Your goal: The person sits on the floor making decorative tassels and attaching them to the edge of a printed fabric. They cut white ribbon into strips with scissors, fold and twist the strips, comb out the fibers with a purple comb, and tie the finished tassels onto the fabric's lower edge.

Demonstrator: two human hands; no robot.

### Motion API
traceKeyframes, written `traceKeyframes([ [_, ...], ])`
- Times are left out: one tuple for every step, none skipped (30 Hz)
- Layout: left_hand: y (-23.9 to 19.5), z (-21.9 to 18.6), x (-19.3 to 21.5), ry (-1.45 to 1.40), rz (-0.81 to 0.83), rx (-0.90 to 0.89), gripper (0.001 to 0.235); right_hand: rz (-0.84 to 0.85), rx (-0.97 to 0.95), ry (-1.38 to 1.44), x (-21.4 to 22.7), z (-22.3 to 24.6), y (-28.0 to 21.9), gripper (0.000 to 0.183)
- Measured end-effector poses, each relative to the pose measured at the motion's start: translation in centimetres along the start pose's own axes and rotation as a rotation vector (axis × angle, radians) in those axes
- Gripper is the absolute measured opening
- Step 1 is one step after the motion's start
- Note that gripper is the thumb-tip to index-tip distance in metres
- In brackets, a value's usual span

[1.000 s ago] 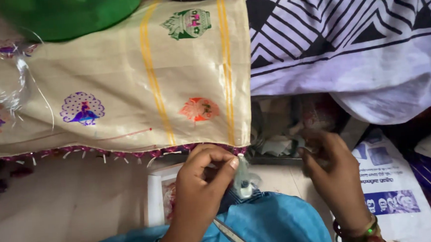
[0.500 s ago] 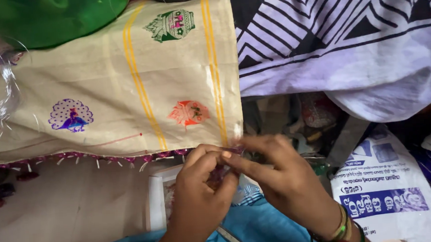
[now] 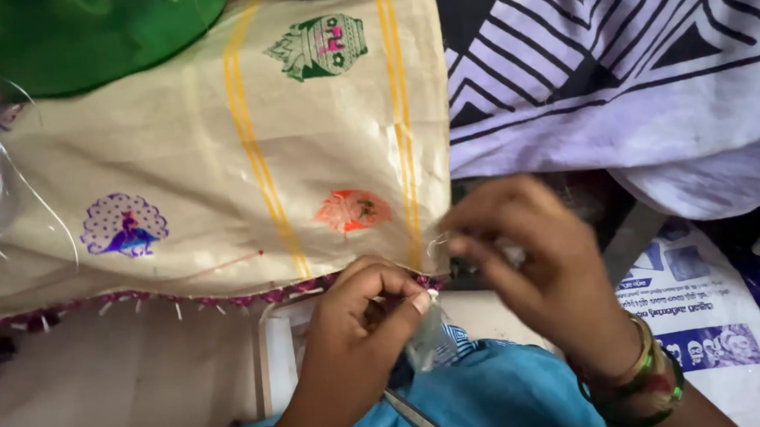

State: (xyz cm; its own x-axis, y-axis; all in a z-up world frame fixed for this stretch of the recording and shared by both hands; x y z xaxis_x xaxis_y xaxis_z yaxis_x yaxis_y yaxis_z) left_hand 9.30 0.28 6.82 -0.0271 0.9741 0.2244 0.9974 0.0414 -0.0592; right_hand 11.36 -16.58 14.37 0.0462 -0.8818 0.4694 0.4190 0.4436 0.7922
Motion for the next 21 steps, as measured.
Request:
traceKeyframes([
  [0.3,0.2,0.2,-0.086,0.043,-0.002,0.007,-0.062,-0.108,-0.1,0.5,-0.7,-0.2,0.026],
  [0.6,0.3,0.5,-0.173,0.086,-0.004,0.007,-0.124,-0.216,-0.199,1.0,-1.2,-0.5,0.029],
  [0.8,0.2,0.6,-0.173,0.092,-0.006,0.007,-0.127,-0.218,-0.205,0.8,-0.9,-2.0,0.029],
  [1.0,0.3,0.8,-0.182,0.093,0.018,0.006,-0.232,-0.356,0.055,0.6,-1.6,-4.0,0.03],
  [1.3,0.4,0.9,-0.192,0.097,0.039,0.006,-0.337,-0.487,0.315,0.2,-2.3,-6.1,0.032],
  [1.7,0.7,1.1,-0.194,0.105,0.035,0.006,-0.34,-0.487,0.306,-0.5,-2.1,-6.0,0.032],
  [1.9,1.5,0.9,-0.207,0.129,0.074,0.006,-0.236,-0.398,0.173,-1.3,-1.3,-5.5,0.035],
  [2.1,2.2,0.7,-0.22,0.154,0.113,0.007,-0.131,-0.308,0.042,-2.2,-0.5,-5.1,0.038],
  [2.2,2.5,0.6,-0.225,0.165,0.118,0.007,-0.129,-0.319,0.033,-2.7,-0.5,-4.6,0.038],
  [2.3,2.5,0.5,-0.296,0.208,0.082,0.007,-0.123,-0.303,-0.025,-3.2,-0.2,-4.0,0.04],
  [2.3,2.5,0.3,-0.368,0.245,0.046,0.007,-0.113,-0.285,-0.078,-3.7,0.0,-3.4,0.042],
  [2.3,2.4,0.3,-0.375,0.25,0.052,0.007,-0.108,-0.293,-0.083,-3.9,-0.2,-3.3,0.042],
  [2.3,2.4,0.5,-0.339,0.225,0.068,0.006,-0.099,-0.241,-0.121,-4.1,-0.1,-3.1,0.041],
  [2.3,2.4,0.7,-0.302,0.201,0.084,0.006,-0.089,-0.189,-0.159,-4.4,0.1,-2.8,0.041],
  [2.4,2.7,0.9,-0.311,0.195,0.092,0.006,-0.078,-0.192,-0.155,-4.6,0.0,-2.9,0.041],
  [2.3,2.4,1.2,-0.246,0.147,0.009,0.006,-0.081,-0.15,-0.143,-4.8,0.2,-2.8,0.039],
  [2.2,2.0,1.6,-0.179,0.099,-0.074,0.006,-0.086,-0.107,-0.133,-4.9,0.4,-2.7,0.038],
  [2.1,2.2,1.7,-0.187,0.094,-0.068,0.006,-0.076,-0.109,-0.129,-5.2,0.5,-2.6,0.038],
  [2.2,2.9,1.6,-0.222,0.11,0.032,0.007,-0.087,-0.071,-0.252,-5.2,1.1,-2.3,0.036],
  [2.3,3.6,1.4,-0.257,0.126,0.131,0.007,-0.097,-0.032,-0.375,-5.2,1.7,-2.1,0.035],
  [2.3,3.8,1.4,-0.261,0.127,0.133,0.007,-0.092,-0.032,-0.377,-5.3,1.7,-2.0,0.035],
])
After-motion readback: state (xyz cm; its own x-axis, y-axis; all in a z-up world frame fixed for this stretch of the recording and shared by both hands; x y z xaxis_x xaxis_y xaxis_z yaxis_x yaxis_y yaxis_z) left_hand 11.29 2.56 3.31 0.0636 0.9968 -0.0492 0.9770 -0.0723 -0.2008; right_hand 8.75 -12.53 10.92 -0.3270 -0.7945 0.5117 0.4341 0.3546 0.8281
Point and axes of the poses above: each hand's wrist, its own y-axis towards the middle knuckle, its own x-axis out of the back of the hand, z = x × y, the point moved 7 cm from there along y, towards the middle knuckle, and after that the axes turned 13 degrees about x, right-handed, at the moved point
